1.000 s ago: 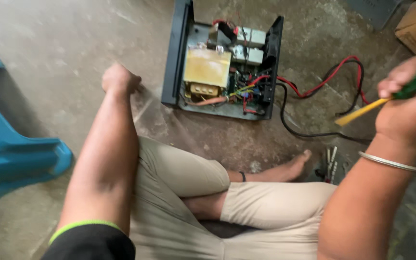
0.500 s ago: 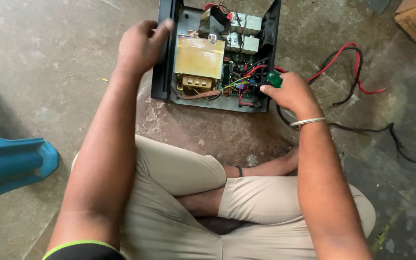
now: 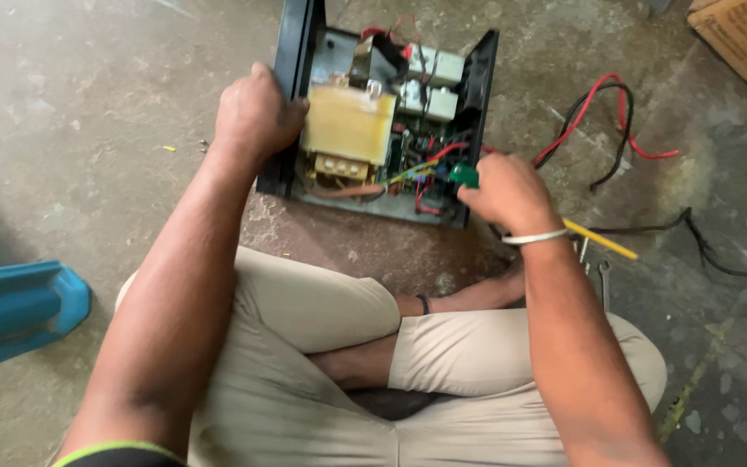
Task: The person sits on the floor and uses a screwdriver to tighten screws on the internal components of an open electronic device. They then use their hands to adjust and connect wires within the device's casing.
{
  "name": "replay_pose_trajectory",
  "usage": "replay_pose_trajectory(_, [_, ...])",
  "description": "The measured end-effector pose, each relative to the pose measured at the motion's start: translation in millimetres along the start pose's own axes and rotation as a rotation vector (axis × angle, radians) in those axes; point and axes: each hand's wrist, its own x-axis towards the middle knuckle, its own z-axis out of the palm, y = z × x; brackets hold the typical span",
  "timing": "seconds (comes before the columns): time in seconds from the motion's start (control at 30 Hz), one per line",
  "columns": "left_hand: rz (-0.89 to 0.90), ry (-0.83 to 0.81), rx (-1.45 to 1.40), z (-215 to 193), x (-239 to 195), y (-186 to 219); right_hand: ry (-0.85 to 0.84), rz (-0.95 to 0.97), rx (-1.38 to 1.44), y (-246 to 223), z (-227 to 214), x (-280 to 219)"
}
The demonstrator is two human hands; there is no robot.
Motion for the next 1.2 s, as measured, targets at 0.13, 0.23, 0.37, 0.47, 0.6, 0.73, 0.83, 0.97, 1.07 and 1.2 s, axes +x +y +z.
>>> replay_pose_trajectory(0.13, [-0.008, -0.147, 0.078, -4, -21, 4, -0.186, 0.101, -0.021, 2, 6, -20])
replay_pose_trajectory(0.23, [-0.012, -0.22, 0.151, -15, -35, 11, -0.217, -0.001, 0.01, 4, -4, -19])
replay_pose_trajectory(0.37, [-0.107, -0.27, 0.189, -29, -41, 23, -0.293, 0.198, 0.285, 4, -47, -18])
replay_pose_trajectory(0.47, [0.032, -0.032, 0.05, -29, -38, 33, -0.098, 0.24, 0.43, -5, -99, -28])
replay_pose_trajectory(0.6, [0.333, 0.248, -0.176, -26, -22, 46, 0.197, 0.062, 0.476, -12, -168, -56])
replay_pose_trajectory(0.73, [0.428, 0.294, -0.22, -17, 1, 70, 0.472, -0.193, 0.591, 7, -195, -65])
replay_pose_trajectory(0.83, [0.54, 0.254, -0.21, -16, 3, 87, 0.697, -0.395, 0.923, 31, -188, -42])
replay_pose_trajectory(0.97, [0.598, 0.194, -0.308, -18, 22, 102, 0.705, -0.702, 1.27, 37, -163, -24])
replay_pose_trajectory(1.07, [0.598, 0.083, -0.365, -13, 47, 115, 0.737, -0.697, 1.481, 25, -151, -13])
replay_pose_trajectory(1.2, [0.638, -0.039, -0.447, 5, 71, 130, 0.719, -0.703, 1.483, 9, -151, 12])
